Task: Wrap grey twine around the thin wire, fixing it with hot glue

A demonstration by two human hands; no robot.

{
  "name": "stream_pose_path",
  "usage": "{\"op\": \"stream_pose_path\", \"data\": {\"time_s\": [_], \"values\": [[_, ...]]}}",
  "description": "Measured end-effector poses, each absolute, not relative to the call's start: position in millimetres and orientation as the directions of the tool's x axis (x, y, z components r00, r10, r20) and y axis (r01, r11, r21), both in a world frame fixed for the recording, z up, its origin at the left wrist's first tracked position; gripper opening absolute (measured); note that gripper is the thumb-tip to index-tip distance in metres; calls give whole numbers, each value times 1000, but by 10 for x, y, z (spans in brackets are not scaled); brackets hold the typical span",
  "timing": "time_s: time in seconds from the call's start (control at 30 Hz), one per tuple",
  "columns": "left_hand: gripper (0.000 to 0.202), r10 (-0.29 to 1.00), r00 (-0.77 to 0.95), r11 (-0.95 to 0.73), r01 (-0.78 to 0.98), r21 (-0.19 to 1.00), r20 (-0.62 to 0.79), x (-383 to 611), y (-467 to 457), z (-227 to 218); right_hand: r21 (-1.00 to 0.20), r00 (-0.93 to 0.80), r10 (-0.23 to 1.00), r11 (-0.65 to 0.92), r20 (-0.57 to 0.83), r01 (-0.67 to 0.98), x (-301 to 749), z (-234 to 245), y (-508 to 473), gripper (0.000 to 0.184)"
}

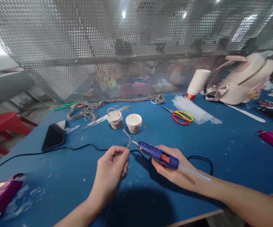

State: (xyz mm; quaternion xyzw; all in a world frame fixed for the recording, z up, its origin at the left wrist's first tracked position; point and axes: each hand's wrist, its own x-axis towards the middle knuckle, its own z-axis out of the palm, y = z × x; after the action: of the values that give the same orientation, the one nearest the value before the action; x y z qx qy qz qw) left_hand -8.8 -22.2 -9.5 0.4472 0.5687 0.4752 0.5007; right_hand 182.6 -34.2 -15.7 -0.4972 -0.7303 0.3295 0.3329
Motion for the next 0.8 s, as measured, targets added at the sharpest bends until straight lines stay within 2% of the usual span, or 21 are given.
{"op": "stream_pose_path", "data": {"time_s": [0.3,0.57,0.8], "values": [[19,990,-144,26,244,970,10,-95,-247,-50,-828,-319,933,307,165,469,1795,-106,-395,6],[10,949,-79,-256,375,891,306,-137,-240,-115,-813,-328,933,305,150,496,1789,-141,-426,7],[10,909,-10,-372,431,822,417,-176,-224,-181,-803,-328,934,304,145,512,1769,-84,-459,15]]}}
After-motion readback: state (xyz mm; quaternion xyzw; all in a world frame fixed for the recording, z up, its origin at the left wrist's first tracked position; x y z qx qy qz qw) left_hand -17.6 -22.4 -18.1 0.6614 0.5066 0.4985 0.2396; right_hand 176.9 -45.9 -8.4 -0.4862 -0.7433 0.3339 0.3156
